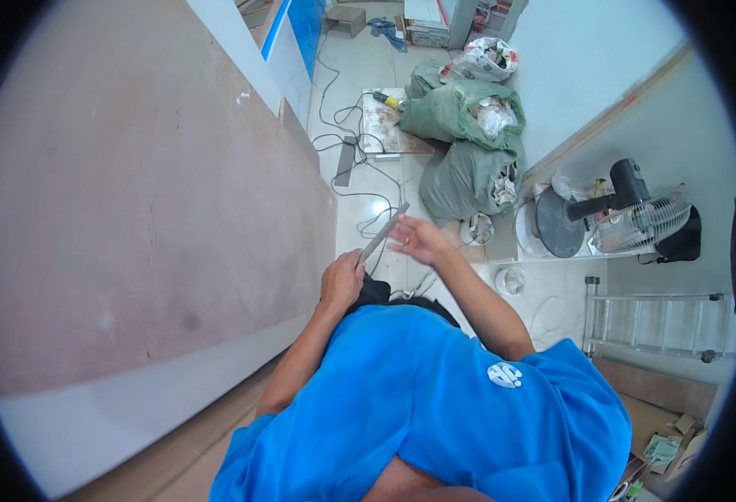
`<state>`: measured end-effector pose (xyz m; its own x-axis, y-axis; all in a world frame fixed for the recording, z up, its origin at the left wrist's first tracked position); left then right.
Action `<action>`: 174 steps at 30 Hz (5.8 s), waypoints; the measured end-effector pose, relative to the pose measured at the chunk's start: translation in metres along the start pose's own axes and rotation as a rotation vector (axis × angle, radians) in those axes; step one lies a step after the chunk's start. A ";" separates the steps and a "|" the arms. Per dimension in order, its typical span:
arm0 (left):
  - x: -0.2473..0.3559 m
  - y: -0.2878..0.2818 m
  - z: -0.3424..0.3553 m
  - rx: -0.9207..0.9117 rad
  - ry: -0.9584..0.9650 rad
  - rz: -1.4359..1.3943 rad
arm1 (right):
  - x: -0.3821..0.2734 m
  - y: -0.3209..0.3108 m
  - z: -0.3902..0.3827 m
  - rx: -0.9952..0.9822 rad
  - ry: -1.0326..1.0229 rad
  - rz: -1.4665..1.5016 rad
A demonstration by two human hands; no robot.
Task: The person applies wood glue to a strip of edge banding and presses it onto the edge of a white shelf. They then retrieve a utility knife and trim the excess banding along the shelf edge.
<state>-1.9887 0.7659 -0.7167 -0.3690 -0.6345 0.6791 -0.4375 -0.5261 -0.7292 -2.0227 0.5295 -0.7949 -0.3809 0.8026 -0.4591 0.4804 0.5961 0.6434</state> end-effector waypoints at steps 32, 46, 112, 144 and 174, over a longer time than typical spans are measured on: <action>-0.001 -0.098 0.629 -0.310 -0.088 -0.221 | -0.553 0.061 0.395 -0.044 -0.537 -0.706; -0.053 -0.164 0.949 -0.266 0.086 -0.135 | -0.729 0.105 0.590 0.122 -0.691 -0.926; 0.077 -0.941 1.854 1.073 -0.100 1.486 | -1.597 1.127 1.370 -1.171 -1.530 -0.528; 0.073 -0.945 1.849 1.039 -0.222 1.505 | -1.573 1.143 1.379 -1.047 -1.901 -0.564; 0.062 -0.950 1.856 1.087 -0.051 1.512 | -1.566 1.143 1.379 -1.112 -1.914 -0.298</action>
<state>-0.0741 0.1760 -0.1365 0.1349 -0.8540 -0.5024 0.8547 0.3569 -0.3771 0.2119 -0.0121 -0.1853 0.9809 0.1947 -0.0050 -0.1924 0.9727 0.1302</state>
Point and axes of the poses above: each hand's wrist, its own z-axis towards the middle knuckle, its own y-axis out of the palm, x = y × z, the point moved 2 cm from there along z, towards the middle knuckle
